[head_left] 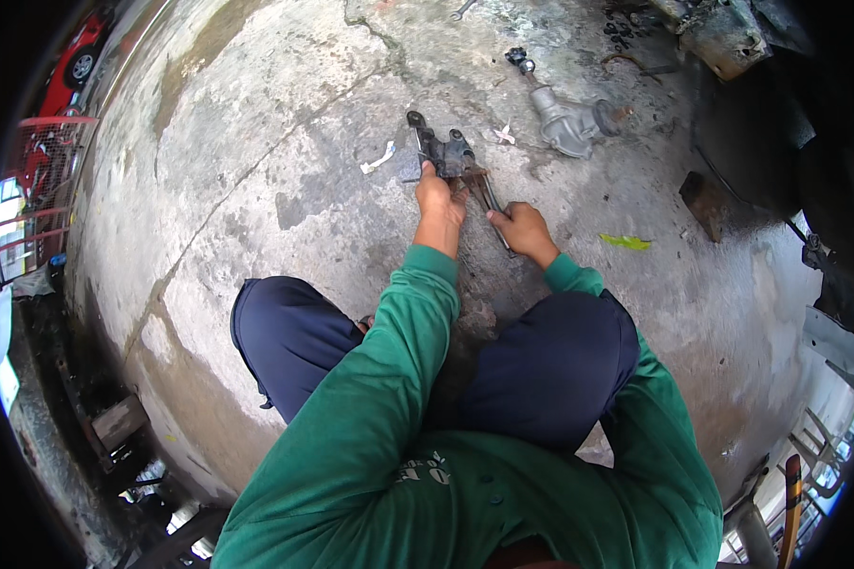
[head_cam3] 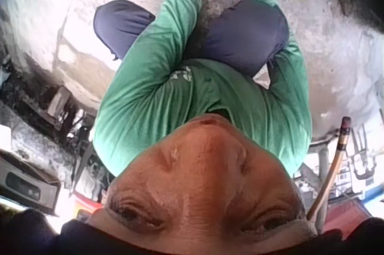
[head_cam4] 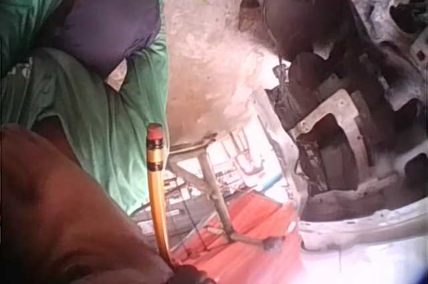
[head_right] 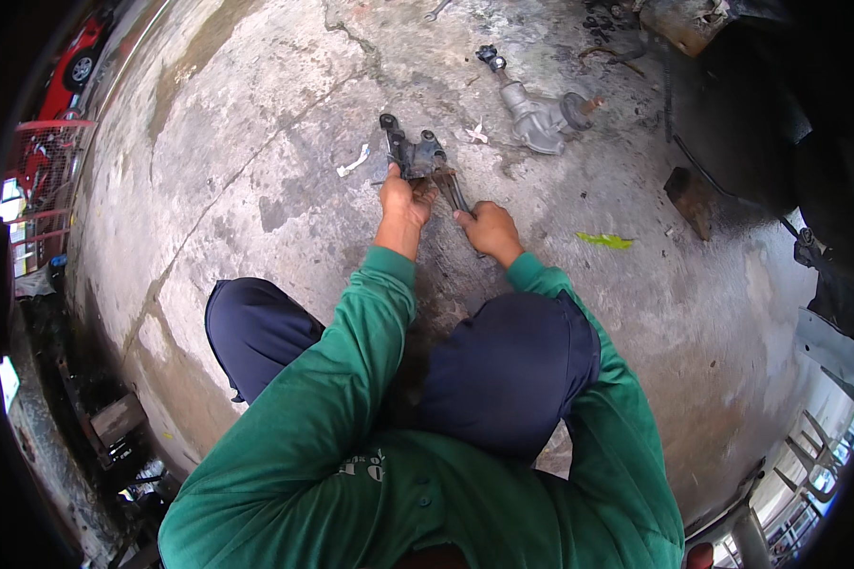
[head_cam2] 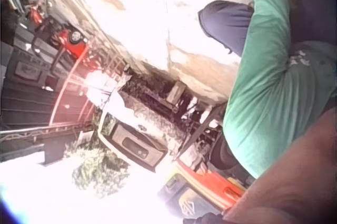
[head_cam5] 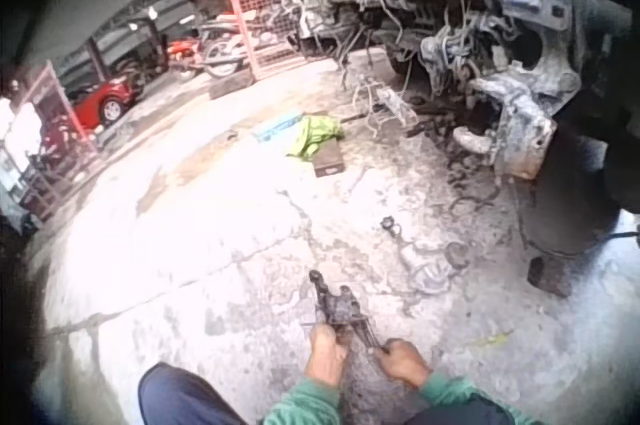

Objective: The person sits on the floor and uses pliers and a wrench to disassemble and reassemble a metal car part. They remove a bolt, separate components, and then reattach them before attempting to fit the part into the vehicle's undercarriage.

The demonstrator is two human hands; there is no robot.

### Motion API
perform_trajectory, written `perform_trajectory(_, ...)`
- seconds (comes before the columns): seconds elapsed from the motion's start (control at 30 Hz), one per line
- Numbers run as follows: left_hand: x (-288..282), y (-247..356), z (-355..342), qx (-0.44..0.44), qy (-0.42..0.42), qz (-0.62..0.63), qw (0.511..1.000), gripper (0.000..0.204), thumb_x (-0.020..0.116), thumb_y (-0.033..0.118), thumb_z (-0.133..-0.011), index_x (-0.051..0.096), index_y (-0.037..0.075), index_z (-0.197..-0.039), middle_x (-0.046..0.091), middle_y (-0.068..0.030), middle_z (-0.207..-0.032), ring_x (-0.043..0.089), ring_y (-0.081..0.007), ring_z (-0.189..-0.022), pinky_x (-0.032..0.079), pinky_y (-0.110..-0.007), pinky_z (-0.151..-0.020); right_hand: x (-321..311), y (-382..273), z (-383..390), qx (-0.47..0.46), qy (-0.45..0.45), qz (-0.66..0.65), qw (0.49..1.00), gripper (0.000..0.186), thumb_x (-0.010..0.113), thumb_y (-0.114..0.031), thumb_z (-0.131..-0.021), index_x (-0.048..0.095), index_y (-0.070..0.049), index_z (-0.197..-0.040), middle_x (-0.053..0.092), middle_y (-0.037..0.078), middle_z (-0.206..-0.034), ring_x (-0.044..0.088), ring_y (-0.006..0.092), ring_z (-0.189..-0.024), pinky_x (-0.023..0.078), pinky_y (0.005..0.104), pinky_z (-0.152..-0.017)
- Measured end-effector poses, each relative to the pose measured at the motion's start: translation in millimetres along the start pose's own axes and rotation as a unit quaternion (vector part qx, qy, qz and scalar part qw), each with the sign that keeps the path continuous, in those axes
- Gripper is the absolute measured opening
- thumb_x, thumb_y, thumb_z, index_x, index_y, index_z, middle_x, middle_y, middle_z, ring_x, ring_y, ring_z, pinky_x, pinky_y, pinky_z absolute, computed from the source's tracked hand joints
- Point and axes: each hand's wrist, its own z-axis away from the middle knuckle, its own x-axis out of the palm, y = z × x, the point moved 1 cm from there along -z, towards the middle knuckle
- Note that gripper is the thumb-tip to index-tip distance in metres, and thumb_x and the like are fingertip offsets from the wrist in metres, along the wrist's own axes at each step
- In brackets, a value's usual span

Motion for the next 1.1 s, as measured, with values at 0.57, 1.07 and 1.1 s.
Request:
perform_trajectory(0.57, -60, -95, 79, -0.123, -0.019, -0.237, 0.964, 0.059, 0.034, 0.061, -0.107, 0.056, 0.009, -0.091, 0.052, -0.0034, -0.062, 0.043, -0.0137, -0.045, 0.033, -0.030, -0.039, 25, -15, 10, 0.223, -0.108, -0.431, 0.868, 0.043, 0.066, -0.037, -0.101, 0.066, 0.003, -0.082, 0.060, 0.008, -0.063, 0.052, 0.0162, -0.047, 0.039, 0.0351, -0.039)
perform_trajectory(1.07, -53, -100, 80, -0.136, -0.013, -0.156, 0.978, 0.057, 0.035, 0.059, -0.107, 0.054, 0.010, -0.088, 0.047, -0.0018, -0.058, 0.042, -0.0134, -0.044, 0.029, -0.030, -0.038, 17, -18, 17, 0.214, -0.092, -0.251, 0.939, 0.053, 0.066, -0.044, -0.099, 0.065, 0.006, -0.082, 0.062, 0.012, -0.063, 0.055, 0.0187, -0.045, 0.043, 0.0369, -0.040)
perform_trajectory(1.1, -49, -100, 81, -0.149, -0.016, -0.146, 0.978, 0.057, 0.036, 0.060, -0.107, 0.054, 0.010, -0.090, 0.046, -0.0017, -0.058, 0.042, -0.0136, -0.044, 0.028, -0.030, -0.038, 14, -18, 17, 0.207, -0.097, -0.218, 0.949, 0.055, 0.066, -0.045, -0.099, 0.065, 0.007, -0.082, 0.064, 0.014, -0.064, 0.058, 0.0202, -0.046, 0.045, 0.0388, -0.041)
